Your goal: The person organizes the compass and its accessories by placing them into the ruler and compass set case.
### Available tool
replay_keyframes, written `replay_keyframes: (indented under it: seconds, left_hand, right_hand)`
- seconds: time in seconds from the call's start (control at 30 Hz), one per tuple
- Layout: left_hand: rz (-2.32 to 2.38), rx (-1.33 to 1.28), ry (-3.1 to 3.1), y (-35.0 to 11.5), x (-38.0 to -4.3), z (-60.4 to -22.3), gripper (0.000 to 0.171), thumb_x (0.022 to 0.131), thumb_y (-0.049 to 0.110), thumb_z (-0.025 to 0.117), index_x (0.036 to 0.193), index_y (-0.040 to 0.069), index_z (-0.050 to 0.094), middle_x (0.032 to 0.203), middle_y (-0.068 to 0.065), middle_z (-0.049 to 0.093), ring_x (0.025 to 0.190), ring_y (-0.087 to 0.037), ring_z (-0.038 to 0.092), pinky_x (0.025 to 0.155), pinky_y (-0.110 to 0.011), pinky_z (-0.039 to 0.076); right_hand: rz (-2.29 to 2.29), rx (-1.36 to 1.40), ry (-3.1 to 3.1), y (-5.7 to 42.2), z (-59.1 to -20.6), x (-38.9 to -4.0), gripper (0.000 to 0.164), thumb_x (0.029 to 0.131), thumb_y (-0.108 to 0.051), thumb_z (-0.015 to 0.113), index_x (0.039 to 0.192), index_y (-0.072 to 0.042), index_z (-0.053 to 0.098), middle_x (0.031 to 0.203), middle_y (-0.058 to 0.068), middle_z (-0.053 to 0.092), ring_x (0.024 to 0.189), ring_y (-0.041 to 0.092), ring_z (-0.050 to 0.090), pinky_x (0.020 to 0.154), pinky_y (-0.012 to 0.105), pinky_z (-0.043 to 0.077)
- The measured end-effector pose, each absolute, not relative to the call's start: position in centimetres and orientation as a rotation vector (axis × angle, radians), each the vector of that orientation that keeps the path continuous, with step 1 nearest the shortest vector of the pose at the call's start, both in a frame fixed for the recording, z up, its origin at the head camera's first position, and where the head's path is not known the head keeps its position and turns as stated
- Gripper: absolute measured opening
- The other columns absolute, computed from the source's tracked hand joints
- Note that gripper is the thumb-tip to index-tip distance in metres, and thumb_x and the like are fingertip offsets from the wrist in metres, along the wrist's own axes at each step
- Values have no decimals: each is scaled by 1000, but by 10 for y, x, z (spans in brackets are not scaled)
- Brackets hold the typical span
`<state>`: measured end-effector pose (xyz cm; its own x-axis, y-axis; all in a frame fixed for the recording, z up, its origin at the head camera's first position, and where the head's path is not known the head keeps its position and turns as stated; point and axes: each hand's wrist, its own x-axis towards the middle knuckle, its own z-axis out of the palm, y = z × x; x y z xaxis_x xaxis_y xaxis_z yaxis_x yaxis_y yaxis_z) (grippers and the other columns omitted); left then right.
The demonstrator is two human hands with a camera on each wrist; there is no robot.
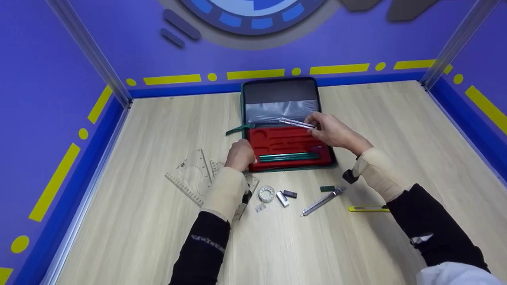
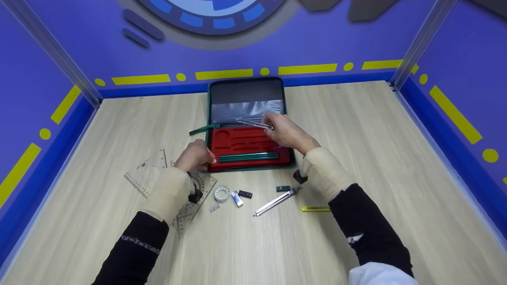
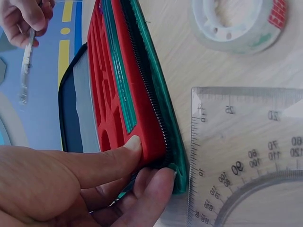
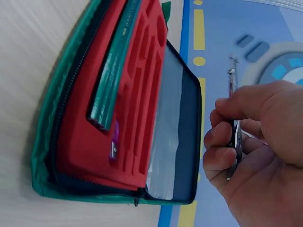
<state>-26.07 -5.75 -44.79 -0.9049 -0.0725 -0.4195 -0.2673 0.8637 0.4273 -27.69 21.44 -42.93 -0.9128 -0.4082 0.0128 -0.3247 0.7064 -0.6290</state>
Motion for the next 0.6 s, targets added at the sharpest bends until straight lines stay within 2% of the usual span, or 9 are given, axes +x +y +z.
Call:
replay_keyframes:
  seconds: [0.2, 0.6]
  left_hand:
    - [677, -250, 2643, -59, -261, -449, 14, 89, 6, 80, 100, -1, 75, 106, -16, 70, 72, -22, 57, 55, -29, 47]
    - [687, -290, 2653, -57, -260, -448, 17, 88, 7, 82, 101, -2, 75, 106, -17, 70, 73, -23, 60, 57, -29, 48]
  right_hand:
    - [-939, -540, 2787, 205, -439, -285, 22, 102, -7, 65, 121, 2, 63, 103, 16, 66, 90, 27, 59, 85, 43, 52]
    - [-962, -638, 2845, 194, -455, -297, 20, 102, -6, 65, 118, 5, 69, 107, 19, 71, 89, 29, 62, 87, 47, 55]
